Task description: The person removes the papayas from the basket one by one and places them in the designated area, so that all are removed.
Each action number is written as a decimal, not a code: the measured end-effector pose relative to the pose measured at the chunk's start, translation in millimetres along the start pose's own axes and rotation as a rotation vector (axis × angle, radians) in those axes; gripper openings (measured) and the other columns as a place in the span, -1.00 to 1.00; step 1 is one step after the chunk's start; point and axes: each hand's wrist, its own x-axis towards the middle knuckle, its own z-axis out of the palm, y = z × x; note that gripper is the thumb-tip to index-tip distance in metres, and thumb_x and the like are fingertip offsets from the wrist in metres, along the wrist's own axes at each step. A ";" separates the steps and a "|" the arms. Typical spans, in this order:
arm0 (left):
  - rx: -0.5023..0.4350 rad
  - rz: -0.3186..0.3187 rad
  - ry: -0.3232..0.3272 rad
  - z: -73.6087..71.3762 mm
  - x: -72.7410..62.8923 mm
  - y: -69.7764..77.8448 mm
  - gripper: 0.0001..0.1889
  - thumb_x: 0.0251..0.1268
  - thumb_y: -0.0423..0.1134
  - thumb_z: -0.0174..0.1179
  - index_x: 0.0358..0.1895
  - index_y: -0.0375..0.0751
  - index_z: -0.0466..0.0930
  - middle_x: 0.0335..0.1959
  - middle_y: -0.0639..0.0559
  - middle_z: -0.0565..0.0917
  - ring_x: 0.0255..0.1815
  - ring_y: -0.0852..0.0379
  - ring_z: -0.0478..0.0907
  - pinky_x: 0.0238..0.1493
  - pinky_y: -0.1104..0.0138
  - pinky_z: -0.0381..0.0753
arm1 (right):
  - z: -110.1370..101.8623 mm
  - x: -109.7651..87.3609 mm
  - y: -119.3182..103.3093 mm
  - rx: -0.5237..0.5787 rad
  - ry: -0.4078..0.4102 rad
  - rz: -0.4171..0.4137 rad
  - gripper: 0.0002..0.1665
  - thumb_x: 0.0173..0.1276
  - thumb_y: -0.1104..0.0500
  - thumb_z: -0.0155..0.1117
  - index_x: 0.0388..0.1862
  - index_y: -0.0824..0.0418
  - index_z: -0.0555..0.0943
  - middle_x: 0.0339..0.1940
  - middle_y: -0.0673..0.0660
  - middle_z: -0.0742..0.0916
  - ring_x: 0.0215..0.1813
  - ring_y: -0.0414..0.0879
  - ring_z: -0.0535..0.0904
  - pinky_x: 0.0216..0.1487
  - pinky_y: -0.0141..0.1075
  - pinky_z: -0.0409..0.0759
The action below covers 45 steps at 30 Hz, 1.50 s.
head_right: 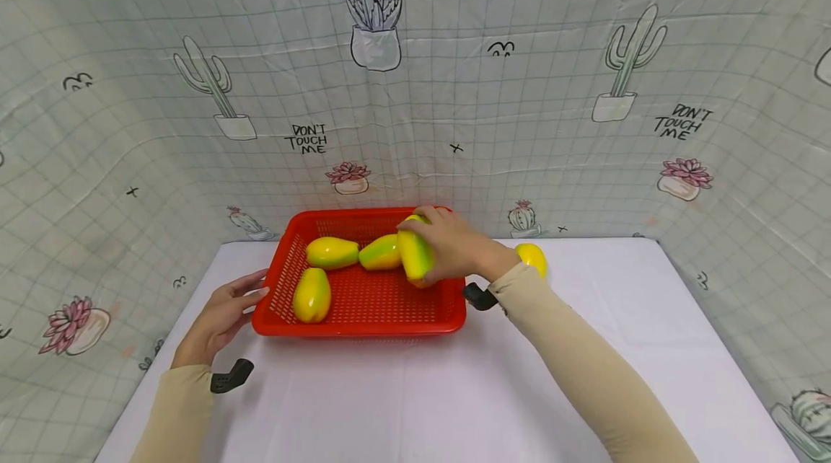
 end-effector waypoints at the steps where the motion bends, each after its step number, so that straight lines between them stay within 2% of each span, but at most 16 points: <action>1: 0.000 0.000 -0.002 -0.3 0.0 -0.1 -0.36 0.65 -0.26 0.14 0.68 -0.20 0.19 0.58 -0.31 0.23 0.27 -0.07 0.45 -0.07 0.50 0.68 | -1.4 -2.6 2.0 0.011 0.009 0.003 0.00 0.02 0.13 0.75 0.47 0.15 0.50 0.47 0.34 0.45 0.41 0.29 0.42 0.41 0.17 0.49; 6: -0.001 0.004 -0.009 -1.1 -0.1 -0.8 -0.36 0.65 -0.26 0.14 0.68 -0.21 0.19 0.59 -0.32 0.23 0.28 -0.07 0.45 -0.06 0.50 0.68 | -8.4 -17.5 12.1 0.040 0.028 0.062 0.03 0.02 0.21 0.73 0.51 0.17 0.47 0.54 0.35 0.40 0.46 0.32 0.39 0.43 0.19 0.49; 13: -0.007 0.002 -0.011 -1.3 -1.0 -1.0 -0.36 0.64 -0.27 0.14 0.68 -0.21 0.19 0.58 -0.32 0.24 0.25 -0.04 0.46 -0.07 0.50 0.68 | -14.9 -39.4 29.5 0.042 0.056 0.119 0.07 0.03 0.20 0.74 0.53 0.18 0.44 0.55 0.37 0.39 0.48 0.36 0.36 0.44 0.28 0.44; 24: -0.004 0.001 -0.010 -1.1 -1.7 -0.8 -0.36 0.65 -0.26 0.13 0.68 -0.21 0.19 0.58 -0.31 0.24 0.27 -0.06 0.44 -0.07 0.50 0.68 | -22.7 -80.2 60.0 0.049 0.095 0.206 0.03 0.07 0.16 0.73 0.51 0.21 0.45 0.51 0.40 0.40 0.46 0.37 0.34 0.36 0.34 0.47; 31: 0.002 0.009 -0.006 -0.8 -1.6 -1.8 -0.36 0.65 -0.26 0.14 0.67 -0.22 0.19 0.58 -0.32 0.23 0.30 -0.09 0.44 -0.05 0.50 0.68 | -23.8 -106.4 77.5 0.090 0.104 0.264 0.08 0.05 0.18 0.73 0.54 0.25 0.41 0.55 0.48 0.32 0.53 0.46 0.23 0.38 0.42 0.41; 39: 0.000 0.003 0.007 0.0 -0.6 -2.6 -0.36 0.64 -0.26 0.15 0.67 -0.21 0.21 0.58 -0.32 0.25 0.30 -0.10 0.44 -0.06 0.50 0.69 | -19.2 -130.5 97.6 0.068 0.133 0.291 0.11 0.03 0.16 0.76 0.54 0.31 0.40 0.47 0.49 0.38 0.41 0.45 0.35 0.31 0.41 0.48; 45: -0.004 0.002 0.011 0.5 -1.0 -2.1 -0.37 0.64 -0.27 0.14 0.67 -0.21 0.22 0.57 -0.31 0.26 0.27 -0.08 0.45 -0.07 0.50 0.69 | -20.4 -145.9 109.4 0.063 0.164 0.306 0.11 0.02 0.20 0.77 0.52 0.34 0.39 0.43 0.54 0.40 0.38 0.49 0.36 0.28 0.50 0.43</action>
